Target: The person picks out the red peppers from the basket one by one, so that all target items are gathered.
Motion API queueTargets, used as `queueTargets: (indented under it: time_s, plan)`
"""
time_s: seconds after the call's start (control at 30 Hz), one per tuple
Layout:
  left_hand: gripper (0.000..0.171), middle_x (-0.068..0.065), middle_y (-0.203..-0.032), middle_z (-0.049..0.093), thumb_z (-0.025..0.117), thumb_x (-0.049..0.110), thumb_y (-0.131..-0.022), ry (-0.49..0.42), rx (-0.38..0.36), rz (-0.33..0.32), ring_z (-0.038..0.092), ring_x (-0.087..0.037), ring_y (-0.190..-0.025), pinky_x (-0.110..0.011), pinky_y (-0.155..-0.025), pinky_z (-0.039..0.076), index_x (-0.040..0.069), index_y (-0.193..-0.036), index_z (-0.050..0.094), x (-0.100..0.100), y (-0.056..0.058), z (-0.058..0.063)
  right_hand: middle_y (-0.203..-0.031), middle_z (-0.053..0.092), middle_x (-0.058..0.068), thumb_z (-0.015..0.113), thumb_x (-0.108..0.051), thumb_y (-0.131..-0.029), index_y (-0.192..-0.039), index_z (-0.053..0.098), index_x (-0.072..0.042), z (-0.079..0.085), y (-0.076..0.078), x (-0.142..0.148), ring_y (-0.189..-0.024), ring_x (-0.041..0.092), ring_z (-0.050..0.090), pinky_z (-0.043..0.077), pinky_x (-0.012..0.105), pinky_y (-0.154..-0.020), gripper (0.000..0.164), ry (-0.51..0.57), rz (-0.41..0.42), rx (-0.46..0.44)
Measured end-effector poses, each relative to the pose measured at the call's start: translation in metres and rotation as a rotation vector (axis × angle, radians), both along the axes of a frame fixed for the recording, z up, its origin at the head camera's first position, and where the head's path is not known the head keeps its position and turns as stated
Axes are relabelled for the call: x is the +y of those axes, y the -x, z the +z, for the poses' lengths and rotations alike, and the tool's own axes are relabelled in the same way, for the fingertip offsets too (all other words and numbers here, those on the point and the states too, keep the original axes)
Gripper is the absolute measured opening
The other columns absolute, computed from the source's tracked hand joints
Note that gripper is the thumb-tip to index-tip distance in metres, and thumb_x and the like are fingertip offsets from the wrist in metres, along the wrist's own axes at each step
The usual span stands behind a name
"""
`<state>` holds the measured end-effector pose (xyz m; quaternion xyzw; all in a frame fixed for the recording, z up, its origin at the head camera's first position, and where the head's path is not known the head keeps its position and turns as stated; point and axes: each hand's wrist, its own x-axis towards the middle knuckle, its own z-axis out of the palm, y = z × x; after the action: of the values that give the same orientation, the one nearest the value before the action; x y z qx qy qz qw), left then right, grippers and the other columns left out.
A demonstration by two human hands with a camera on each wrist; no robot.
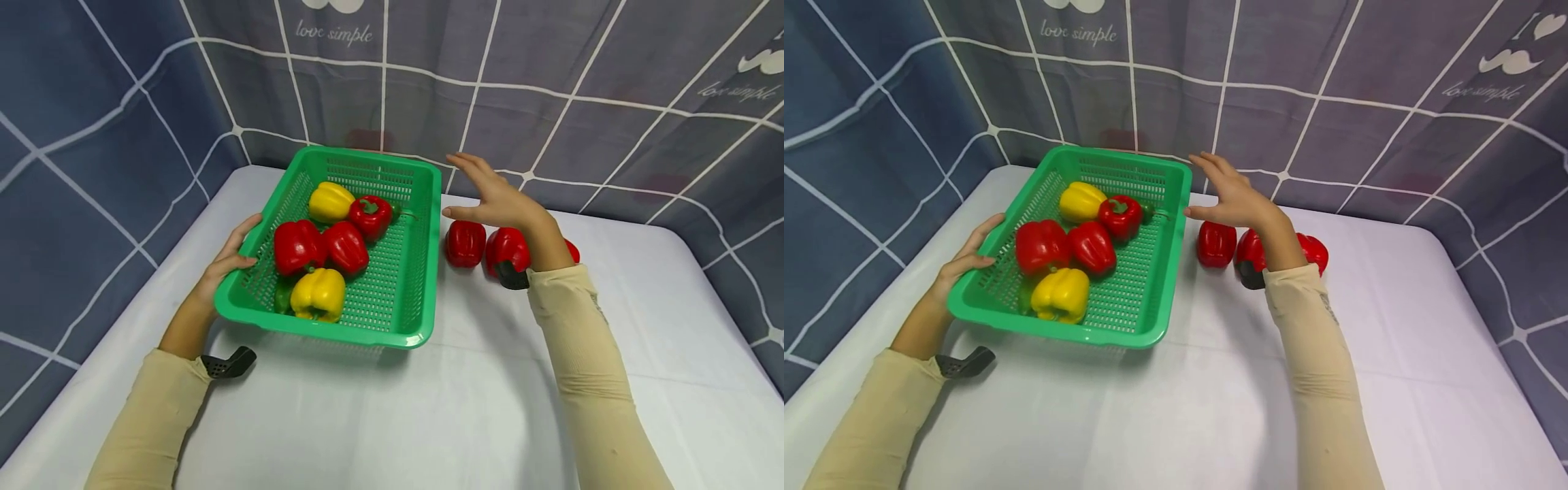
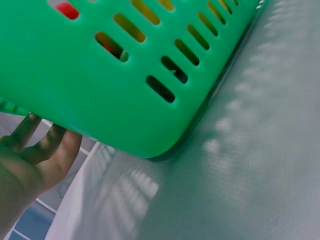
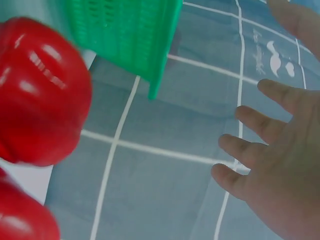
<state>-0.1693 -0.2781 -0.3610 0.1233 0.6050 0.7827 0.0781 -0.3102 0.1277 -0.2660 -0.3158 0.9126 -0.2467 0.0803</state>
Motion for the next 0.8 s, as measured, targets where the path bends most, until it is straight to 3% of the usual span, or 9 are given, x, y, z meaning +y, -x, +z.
queueTargets:
  time_s: [0.37,0.8]
  plan:
    - [0.070,-0.007,-0.145,0.014,0.026,-0.001,-0.083,0.095,-0.020,0.034,0.035,-0.010,-0.118,-0.020,-0.086,0.045,0.025,-0.146,0.013,0.002,0.003,0.002,-0.151,0.013,0.005,0.064,-0.037,-0.080,-0.147,0.017,-0.019,0.012,0.002,-0.045,-0.138,0.029,0.014,0.011,0.061,-0.105,0.084,-0.060,0.116,0.047]
    - [0.069,-0.006,-0.145,0.015,0.026,-0.002,-0.083,0.071,-0.023,0.035,0.037,-0.009,-0.117,-0.020,-0.086,0.045,0.025,-0.146,0.014,0.001,0.002,0.000,-0.152,0.010,0.004,0.063,-0.042,-0.080,-0.147,0.014,-0.024,0.017,-0.002,-0.091,-0.138,0.029,0.015,0.013,0.054,-0.109,0.085,-0.097,0.211,0.045]
